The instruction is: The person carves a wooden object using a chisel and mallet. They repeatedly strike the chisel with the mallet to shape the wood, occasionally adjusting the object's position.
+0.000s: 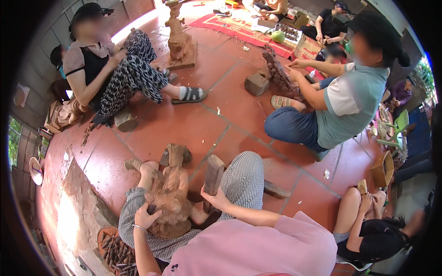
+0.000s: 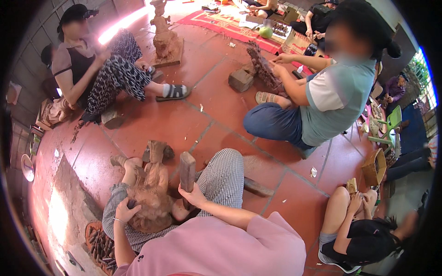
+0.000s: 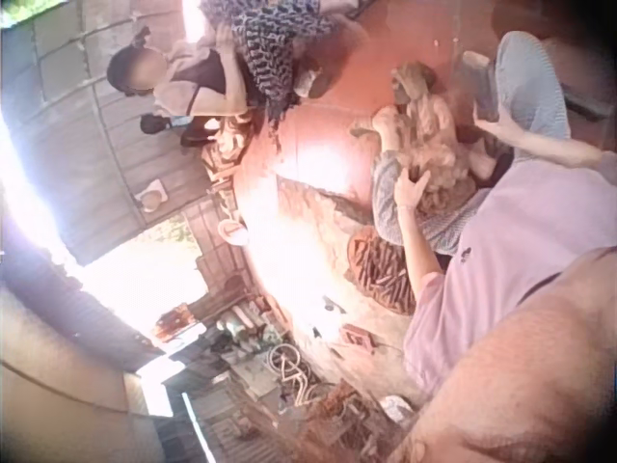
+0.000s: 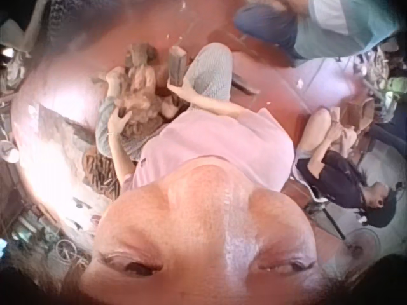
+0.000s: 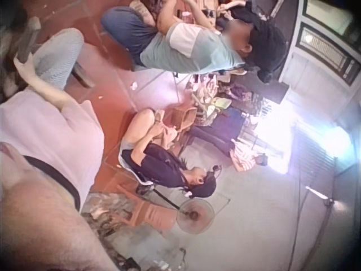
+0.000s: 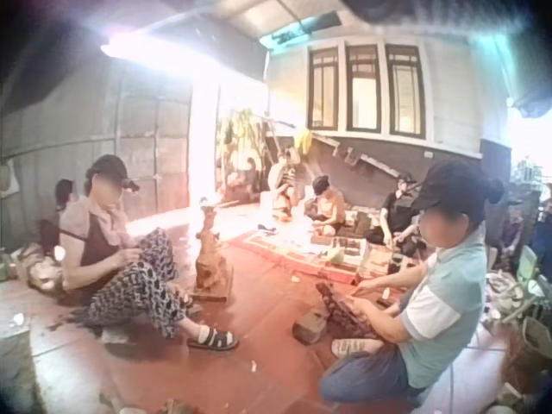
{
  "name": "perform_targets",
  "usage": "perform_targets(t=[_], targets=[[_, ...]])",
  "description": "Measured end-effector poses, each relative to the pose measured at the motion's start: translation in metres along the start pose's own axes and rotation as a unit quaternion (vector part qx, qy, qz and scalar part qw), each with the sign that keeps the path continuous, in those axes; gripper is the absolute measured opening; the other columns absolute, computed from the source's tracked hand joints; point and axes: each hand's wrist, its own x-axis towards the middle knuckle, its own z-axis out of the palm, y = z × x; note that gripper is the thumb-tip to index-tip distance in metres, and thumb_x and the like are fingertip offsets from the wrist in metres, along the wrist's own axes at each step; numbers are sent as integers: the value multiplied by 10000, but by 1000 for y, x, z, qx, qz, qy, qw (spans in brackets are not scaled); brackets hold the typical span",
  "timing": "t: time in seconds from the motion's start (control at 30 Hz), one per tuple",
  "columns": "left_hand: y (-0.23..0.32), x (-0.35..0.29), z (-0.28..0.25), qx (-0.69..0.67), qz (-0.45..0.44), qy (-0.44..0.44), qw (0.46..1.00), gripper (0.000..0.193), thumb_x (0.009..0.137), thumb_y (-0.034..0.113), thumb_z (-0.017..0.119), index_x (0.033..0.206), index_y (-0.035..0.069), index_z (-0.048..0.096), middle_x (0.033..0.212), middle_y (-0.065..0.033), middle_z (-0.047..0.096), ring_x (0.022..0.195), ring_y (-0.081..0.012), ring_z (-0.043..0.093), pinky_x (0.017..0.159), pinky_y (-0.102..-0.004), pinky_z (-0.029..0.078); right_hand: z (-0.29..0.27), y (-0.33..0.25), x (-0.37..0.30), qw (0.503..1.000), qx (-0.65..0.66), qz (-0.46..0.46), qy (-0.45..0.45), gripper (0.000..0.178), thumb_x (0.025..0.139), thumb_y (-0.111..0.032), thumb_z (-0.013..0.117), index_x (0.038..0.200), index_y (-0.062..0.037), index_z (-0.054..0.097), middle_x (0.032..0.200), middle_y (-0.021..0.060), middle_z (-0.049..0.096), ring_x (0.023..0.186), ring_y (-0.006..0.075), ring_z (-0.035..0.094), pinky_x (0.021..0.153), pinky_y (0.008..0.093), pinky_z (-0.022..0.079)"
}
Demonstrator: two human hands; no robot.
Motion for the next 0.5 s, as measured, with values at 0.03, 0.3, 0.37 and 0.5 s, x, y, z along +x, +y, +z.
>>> perform_targets(t=[0.03,0.3,0.37,0.5], targets=[[3,2,-3,-6,0,2,1000,514,680,421,796,948,4,663,846,-189,682,814,-351,671,731,-399,531,0,-2,-3,1000,12,-21,-15,160,860,-66,670,980,-48,565,879,3,569,834,111,543,755,285,467],[16,-9,13,50,-16,98,994,446,791,481,690,951,69,636,829,-209,669,794,-399,651,666,-475,505,-7,-11,-22,974,-140,-66,-166,167,812,-42,670,947,-76,576,927,30,592,902,146,568,826,291,461],[38,-17,14,5,-51,163,985,371,867,431,626,974,75,628,845,-198,673,800,-385,655,670,-468,506,-1,-5,-22,974,-155,-106,-127,162,777,-42,699,905,-82,608,876,30,599,828,138,578,740,297,485],[85,-37,33,-129,56,199,970,216,894,254,616,1012,74,623,868,-173,655,803,-365,645,676,-429,508,14,-20,-17,975,-148,-77,-150,170,819,-1,665,951,-71,583,886,22,585,832,132,568,773,286,476]])
